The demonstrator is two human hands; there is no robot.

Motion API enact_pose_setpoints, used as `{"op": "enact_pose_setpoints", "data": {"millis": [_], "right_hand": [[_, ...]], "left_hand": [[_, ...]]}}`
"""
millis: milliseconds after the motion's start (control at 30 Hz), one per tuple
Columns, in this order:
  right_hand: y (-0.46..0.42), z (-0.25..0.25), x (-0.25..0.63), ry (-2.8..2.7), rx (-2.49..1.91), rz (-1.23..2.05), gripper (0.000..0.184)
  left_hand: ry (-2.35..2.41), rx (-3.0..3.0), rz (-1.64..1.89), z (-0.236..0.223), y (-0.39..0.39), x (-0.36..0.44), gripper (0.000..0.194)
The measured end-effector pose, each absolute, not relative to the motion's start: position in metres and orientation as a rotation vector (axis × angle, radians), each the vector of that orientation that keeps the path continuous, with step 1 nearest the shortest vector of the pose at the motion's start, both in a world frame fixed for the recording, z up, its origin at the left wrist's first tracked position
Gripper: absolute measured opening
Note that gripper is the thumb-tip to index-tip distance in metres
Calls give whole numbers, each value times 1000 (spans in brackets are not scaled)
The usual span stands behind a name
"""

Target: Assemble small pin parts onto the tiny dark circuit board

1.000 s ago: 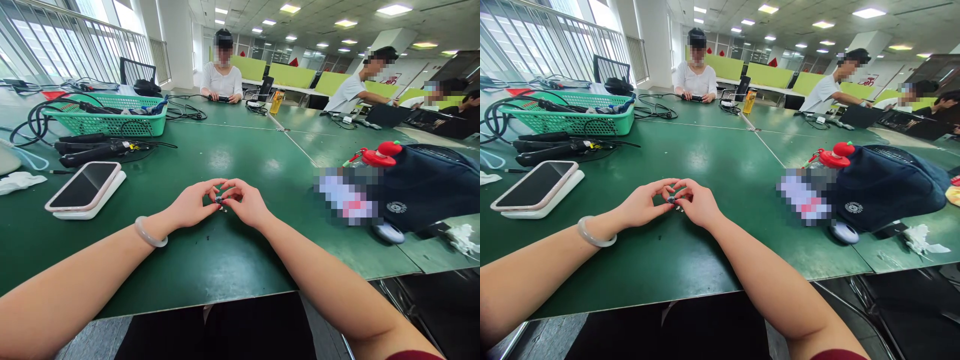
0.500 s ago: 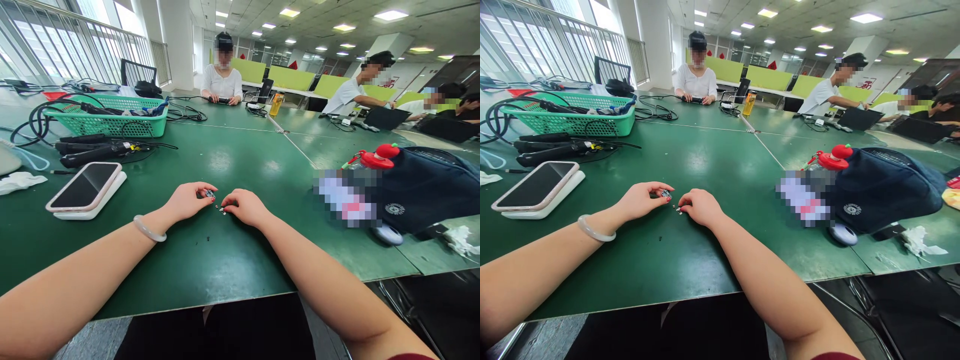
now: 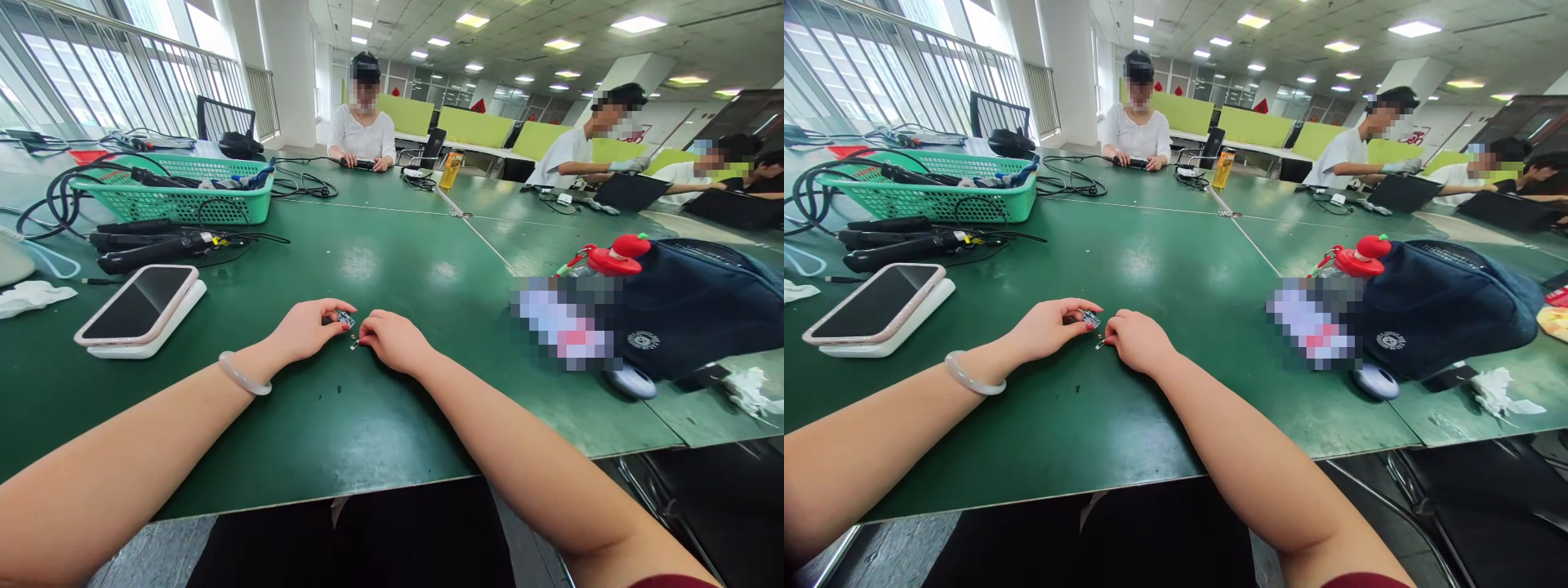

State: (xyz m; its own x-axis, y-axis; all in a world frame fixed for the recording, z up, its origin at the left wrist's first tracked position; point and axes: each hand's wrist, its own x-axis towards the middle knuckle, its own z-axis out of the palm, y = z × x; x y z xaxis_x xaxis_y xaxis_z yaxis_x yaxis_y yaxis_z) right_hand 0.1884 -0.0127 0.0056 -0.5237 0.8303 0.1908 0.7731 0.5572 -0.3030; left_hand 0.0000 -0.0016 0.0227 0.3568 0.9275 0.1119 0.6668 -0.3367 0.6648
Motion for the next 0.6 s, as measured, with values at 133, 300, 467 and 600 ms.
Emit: {"op": "enact_pose_setpoints", "data": {"millis": [133, 300, 467, 600], "right_hand": [[-13, 4, 187, -2539, -1314, 151, 17], [-13, 5, 189, -2563, -1343, 142, 16], [-18, 13, 196, -2578, -1361, 258, 16], [-21, 21, 199, -2508, -1361, 484, 15]], "left_hand": [[1380, 2098, 653, 22, -1, 0, 33], [1375, 2101, 660, 22, -1, -1, 33], [1401, 2132, 652, 21, 0, -2, 34], [1375, 2136, 654, 20, 0, -2, 34]]}}
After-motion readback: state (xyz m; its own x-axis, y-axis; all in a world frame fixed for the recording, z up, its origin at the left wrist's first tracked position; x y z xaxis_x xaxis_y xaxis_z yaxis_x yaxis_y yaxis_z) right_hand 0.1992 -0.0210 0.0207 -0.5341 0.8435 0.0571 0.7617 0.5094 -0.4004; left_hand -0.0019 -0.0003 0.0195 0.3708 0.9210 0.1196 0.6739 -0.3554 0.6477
